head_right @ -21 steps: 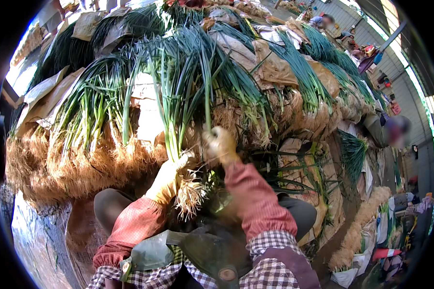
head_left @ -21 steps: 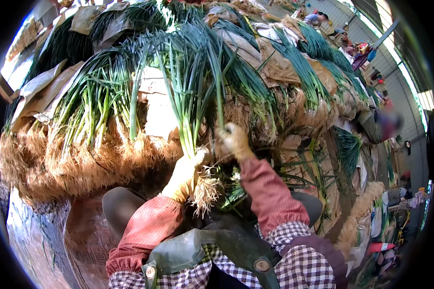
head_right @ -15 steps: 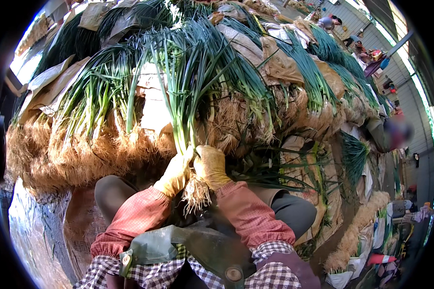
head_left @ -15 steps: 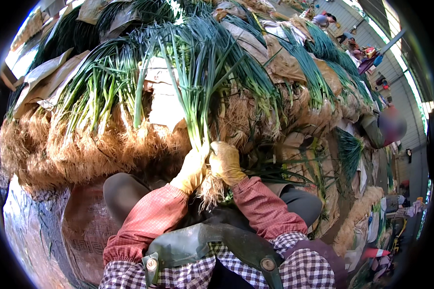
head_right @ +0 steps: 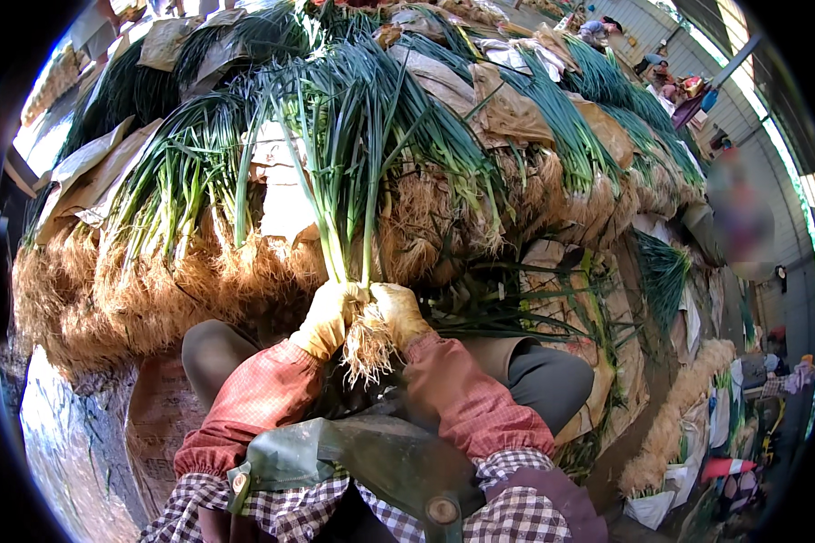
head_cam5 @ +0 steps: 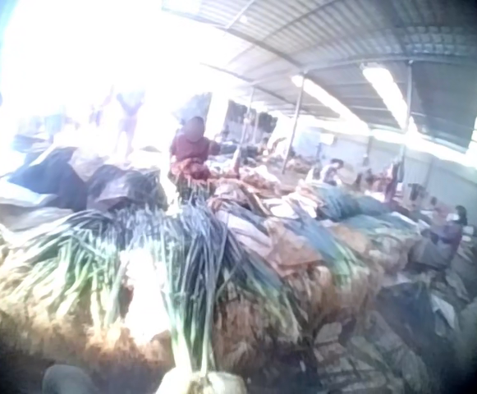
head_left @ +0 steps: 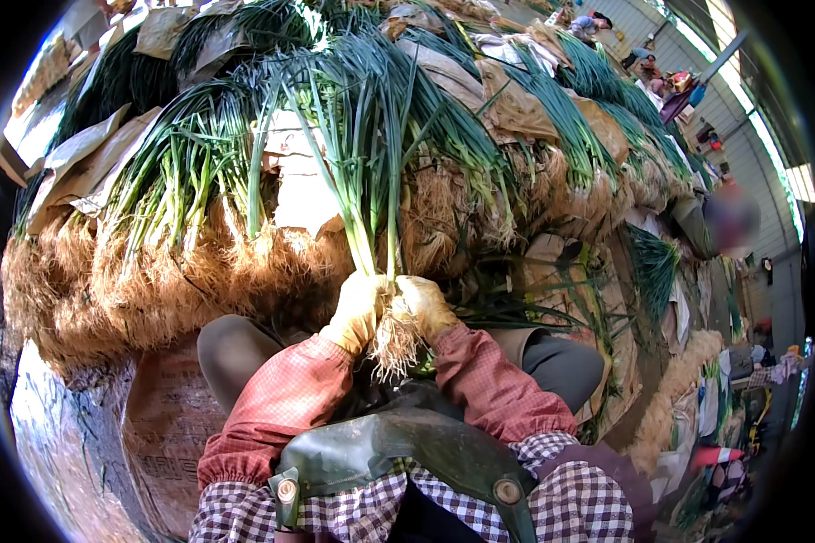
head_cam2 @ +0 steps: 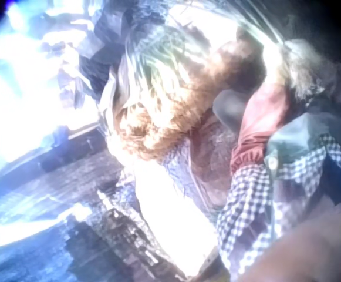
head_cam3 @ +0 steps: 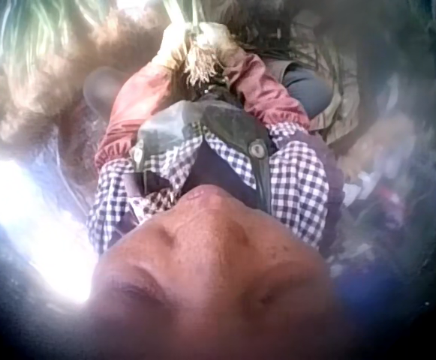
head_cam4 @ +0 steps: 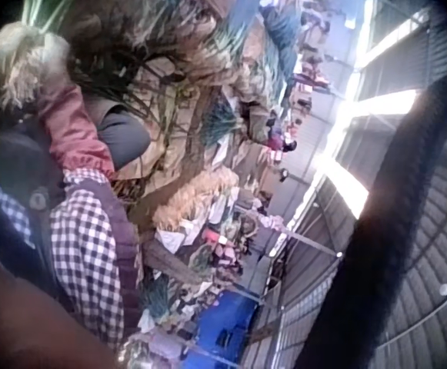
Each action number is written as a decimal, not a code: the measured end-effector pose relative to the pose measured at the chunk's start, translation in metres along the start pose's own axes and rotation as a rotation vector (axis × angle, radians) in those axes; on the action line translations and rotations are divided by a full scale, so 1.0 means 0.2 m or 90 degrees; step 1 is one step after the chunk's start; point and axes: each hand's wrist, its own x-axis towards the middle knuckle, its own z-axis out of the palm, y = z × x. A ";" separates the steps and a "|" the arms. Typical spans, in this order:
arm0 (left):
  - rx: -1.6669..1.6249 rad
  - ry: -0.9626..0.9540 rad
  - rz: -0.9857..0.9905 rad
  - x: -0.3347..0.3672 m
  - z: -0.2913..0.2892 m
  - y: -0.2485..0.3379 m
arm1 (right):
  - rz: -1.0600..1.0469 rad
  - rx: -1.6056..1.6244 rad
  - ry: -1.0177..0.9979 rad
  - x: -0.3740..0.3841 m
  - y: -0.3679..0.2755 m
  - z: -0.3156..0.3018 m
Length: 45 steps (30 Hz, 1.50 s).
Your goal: The person pulls and removes outer layers from bunches of green onions and sorts them while sitting in a large agricultural processing area.
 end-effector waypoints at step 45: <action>0.073 -0.014 -0.033 -0.08 0.05 0.34 | -0.135 -0.526 0.236 0.16 -0.42 -0.31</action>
